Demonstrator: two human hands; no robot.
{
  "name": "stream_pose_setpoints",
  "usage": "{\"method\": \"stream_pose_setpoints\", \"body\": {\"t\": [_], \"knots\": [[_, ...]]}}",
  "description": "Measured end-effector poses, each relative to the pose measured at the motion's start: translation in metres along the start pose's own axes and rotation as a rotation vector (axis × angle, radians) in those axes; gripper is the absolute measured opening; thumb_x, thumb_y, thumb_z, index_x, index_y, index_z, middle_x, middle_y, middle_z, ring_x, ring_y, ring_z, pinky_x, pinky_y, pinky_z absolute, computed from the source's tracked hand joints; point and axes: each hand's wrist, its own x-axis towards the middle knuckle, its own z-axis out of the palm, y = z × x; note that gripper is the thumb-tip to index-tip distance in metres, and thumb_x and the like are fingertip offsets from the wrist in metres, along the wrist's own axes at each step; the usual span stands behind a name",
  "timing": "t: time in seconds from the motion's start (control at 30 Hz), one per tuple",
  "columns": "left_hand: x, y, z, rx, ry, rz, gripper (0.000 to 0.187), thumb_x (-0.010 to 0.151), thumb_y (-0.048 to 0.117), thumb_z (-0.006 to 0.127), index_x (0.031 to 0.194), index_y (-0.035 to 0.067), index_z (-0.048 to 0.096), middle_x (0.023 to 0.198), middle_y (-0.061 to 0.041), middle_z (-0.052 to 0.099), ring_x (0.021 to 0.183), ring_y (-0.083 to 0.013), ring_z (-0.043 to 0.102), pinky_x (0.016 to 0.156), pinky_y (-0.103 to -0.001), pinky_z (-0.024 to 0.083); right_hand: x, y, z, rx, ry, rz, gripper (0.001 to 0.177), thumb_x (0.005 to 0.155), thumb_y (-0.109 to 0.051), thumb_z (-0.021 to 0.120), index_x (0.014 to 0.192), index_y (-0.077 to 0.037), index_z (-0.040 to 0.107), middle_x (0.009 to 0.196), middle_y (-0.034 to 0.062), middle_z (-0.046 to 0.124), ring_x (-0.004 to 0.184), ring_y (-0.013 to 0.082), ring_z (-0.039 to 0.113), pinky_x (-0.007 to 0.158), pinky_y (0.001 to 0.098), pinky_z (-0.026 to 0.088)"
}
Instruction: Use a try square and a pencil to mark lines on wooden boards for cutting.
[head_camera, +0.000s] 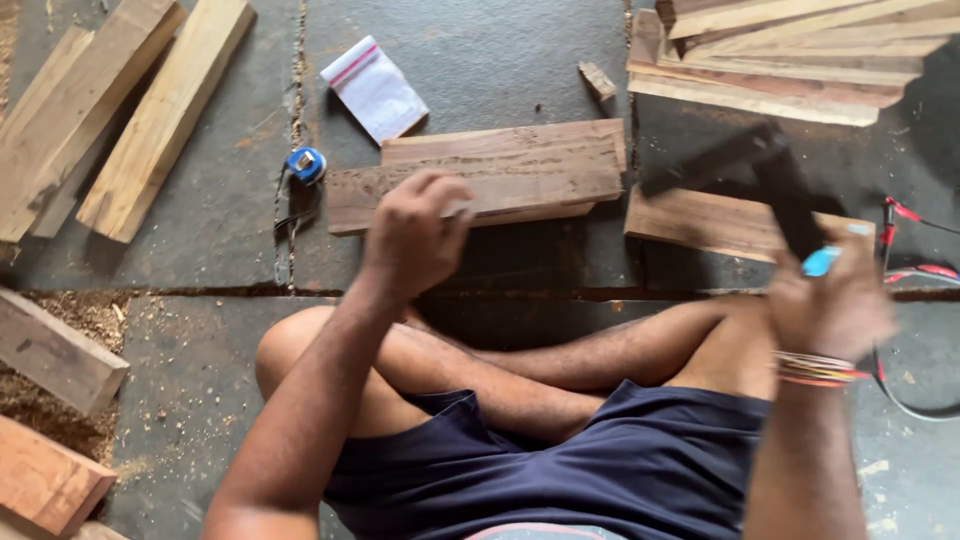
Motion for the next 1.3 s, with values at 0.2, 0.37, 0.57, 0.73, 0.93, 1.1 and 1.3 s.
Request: {"method": "stream_pose_setpoints", "body": {"t": [0.2, 0.37, 0.57, 0.73, 0.93, 1.1, 1.3], "knots": [[0.081, 0.026, 0.053, 0.214, 0.015, 0.157, 0.066, 0.081, 0.030, 0.080, 0.132, -0.005, 0.056, 0.124, -0.025, 0.062, 0.110, -0.0359, 0.062, 0.081, -0.049, 0.056, -0.003, -0.141, 0.023, 0.968, -0.211, 0.121, 0.045, 0.086, -0.022, 0.086, 0.121, 0.000, 0.068, 0.113, 0.0203, 0.072, 0.103, 0.0344, 0.071, 0.091, 0.0419, 0.055], [0.101, -0.019, 0.061, 0.287, -0.380, -0.194, 0.057, 0.098, 0.035, 0.068, 0.146, 0.009, 0.050, 0.133, -0.017, 0.057, 0.120, -0.0298, 0.057, 0.099, -0.048, 0.054, -0.012, -0.202, 0.022, 1.076, -0.281, 0.218, 0.048, 0.085, -0.016, 0.081, 0.126, 0.004, 0.065, 0.115, 0.0245, 0.071, 0.106, 0.0381, 0.071, 0.093, 0.0424, 0.055], [0.096, -0.072, 0.097, 0.272, -0.446, -0.302, 0.045, 0.100, 0.031, 0.063, 0.139, 0.010, 0.054, 0.127, -0.017, 0.056, 0.120, -0.0338, 0.052, 0.102, -0.051, 0.045, -0.018, -0.224, 0.012, 1.076, -0.333, 0.129, 0.054, 0.084, -0.010, 0.073, 0.133, 0.008, 0.060, 0.121, 0.0311, 0.067, 0.111, 0.0448, 0.068, 0.096, 0.0450, 0.054], [0.091, -0.068, 0.109, 0.250, -0.425, -0.349, 0.049, 0.096, 0.042, 0.066, 0.133, 0.011, 0.057, 0.121, -0.016, 0.056, 0.117, -0.0336, 0.050, 0.100, -0.052, 0.043, 0.000, -0.202, -0.009, 1.020, -0.420, 0.073, 0.051, 0.084, -0.014, 0.077, 0.129, 0.006, 0.062, 0.119, 0.0287, 0.068, 0.105, 0.0443, 0.068, 0.091, 0.0457, 0.054], [0.084, -0.065, 0.115, 0.340, -0.362, -0.352, 0.047, 0.096, 0.048, 0.066, 0.131, 0.017, 0.060, 0.114, -0.011, 0.056, 0.111, -0.0284, 0.054, 0.090, -0.048, 0.052, 0.016, -0.142, 0.040, 1.073, -0.214, 0.180, 0.018, 0.102, -0.010, 0.071, 0.116, 0.001, 0.068, 0.106, 0.0160, 0.076, 0.094, 0.0231, 0.076, 0.083, 0.0362, 0.060], [0.083, -0.068, 0.116, 0.339, -0.320, -0.313, 0.048, 0.097, 0.049, 0.067, 0.134, 0.019, 0.061, 0.111, -0.011, 0.055, 0.109, -0.0283, 0.054, 0.088, -0.048, 0.052, 0.028, -0.129, 0.063, 1.552, -0.154, 0.577, 0.033, 0.114, -0.029, 0.051, 0.128, -0.002, 0.065, 0.100, 0.0055, 0.072, 0.077, 0.0090, 0.065, 0.068, 0.0230, 0.051], [0.083, -0.068, 0.117, 0.344, -0.291, -0.281, 0.047, 0.099, 0.048, 0.067, 0.135, 0.019, 0.061, 0.114, -0.012, 0.056, 0.110, -0.0295, 0.054, 0.090, -0.049, 0.052, 0.025, -0.142, 0.071, 1.584, -0.153, 0.489, 0.037, 0.114, -0.029, 0.054, 0.130, 0.002, 0.065, 0.101, 0.0064, 0.072, 0.081, 0.0088, 0.063, 0.071, 0.0240, 0.051]]}}
